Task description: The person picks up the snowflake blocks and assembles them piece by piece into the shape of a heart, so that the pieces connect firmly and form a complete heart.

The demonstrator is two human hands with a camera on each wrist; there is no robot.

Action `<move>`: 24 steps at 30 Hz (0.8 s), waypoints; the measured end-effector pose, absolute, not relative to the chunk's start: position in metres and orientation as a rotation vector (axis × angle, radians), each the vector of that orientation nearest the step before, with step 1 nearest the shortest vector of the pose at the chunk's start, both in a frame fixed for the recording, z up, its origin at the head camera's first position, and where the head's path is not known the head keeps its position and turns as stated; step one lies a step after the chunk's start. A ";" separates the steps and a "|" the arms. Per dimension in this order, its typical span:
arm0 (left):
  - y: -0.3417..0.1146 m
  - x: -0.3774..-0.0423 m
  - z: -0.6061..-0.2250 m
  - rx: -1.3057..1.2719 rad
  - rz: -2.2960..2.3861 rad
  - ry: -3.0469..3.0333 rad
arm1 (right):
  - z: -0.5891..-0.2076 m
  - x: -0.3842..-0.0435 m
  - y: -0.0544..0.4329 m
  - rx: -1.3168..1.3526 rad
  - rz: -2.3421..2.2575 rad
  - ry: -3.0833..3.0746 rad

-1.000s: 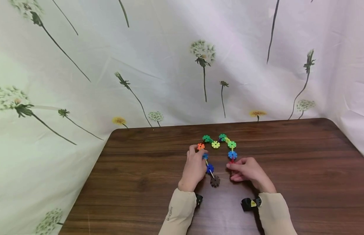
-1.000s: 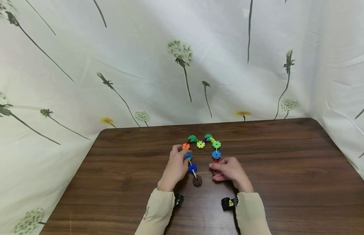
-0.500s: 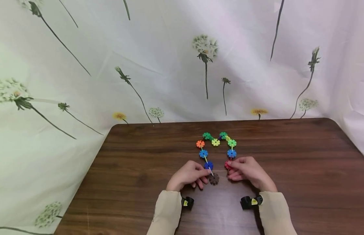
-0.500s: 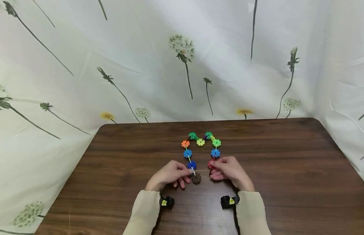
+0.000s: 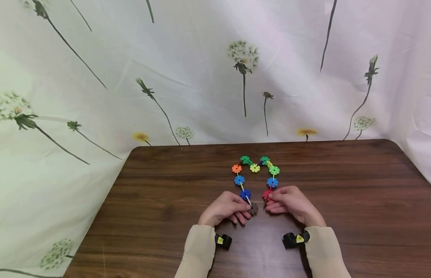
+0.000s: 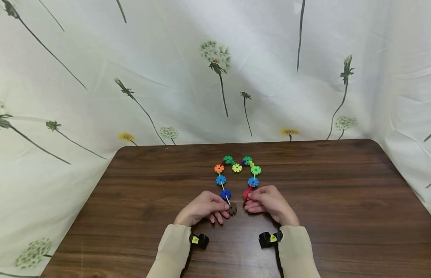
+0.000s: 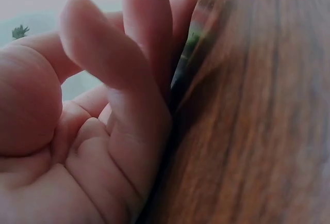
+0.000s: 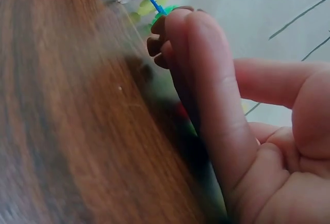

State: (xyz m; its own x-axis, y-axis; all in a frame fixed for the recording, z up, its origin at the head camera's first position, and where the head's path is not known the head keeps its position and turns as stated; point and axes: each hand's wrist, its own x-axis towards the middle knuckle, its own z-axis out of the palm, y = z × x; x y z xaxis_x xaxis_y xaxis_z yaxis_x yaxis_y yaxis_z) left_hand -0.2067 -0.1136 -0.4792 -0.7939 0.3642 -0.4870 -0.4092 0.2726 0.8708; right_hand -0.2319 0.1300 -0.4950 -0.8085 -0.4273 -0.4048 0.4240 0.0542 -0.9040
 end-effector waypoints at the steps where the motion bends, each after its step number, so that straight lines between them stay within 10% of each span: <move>1: -0.114 -0.207 -0.479 -0.039 1.587 1.917 | -0.495 -0.232 0.130 -0.003 -1.817 1.737; 24: -0.114 -0.209 -0.478 -0.205 1.802 1.941 | -0.485 -0.228 0.126 -0.003 -1.809 1.766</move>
State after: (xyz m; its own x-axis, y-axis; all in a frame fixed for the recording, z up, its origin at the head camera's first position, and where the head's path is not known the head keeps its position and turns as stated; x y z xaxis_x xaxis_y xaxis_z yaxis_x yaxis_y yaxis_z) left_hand -0.2087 -0.1140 -0.4784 -0.8732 0.2104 -0.4396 -0.4228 0.1216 0.8980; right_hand -0.2284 0.1262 -0.4849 -0.8178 -0.4135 -0.4002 0.4100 0.0693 -0.9094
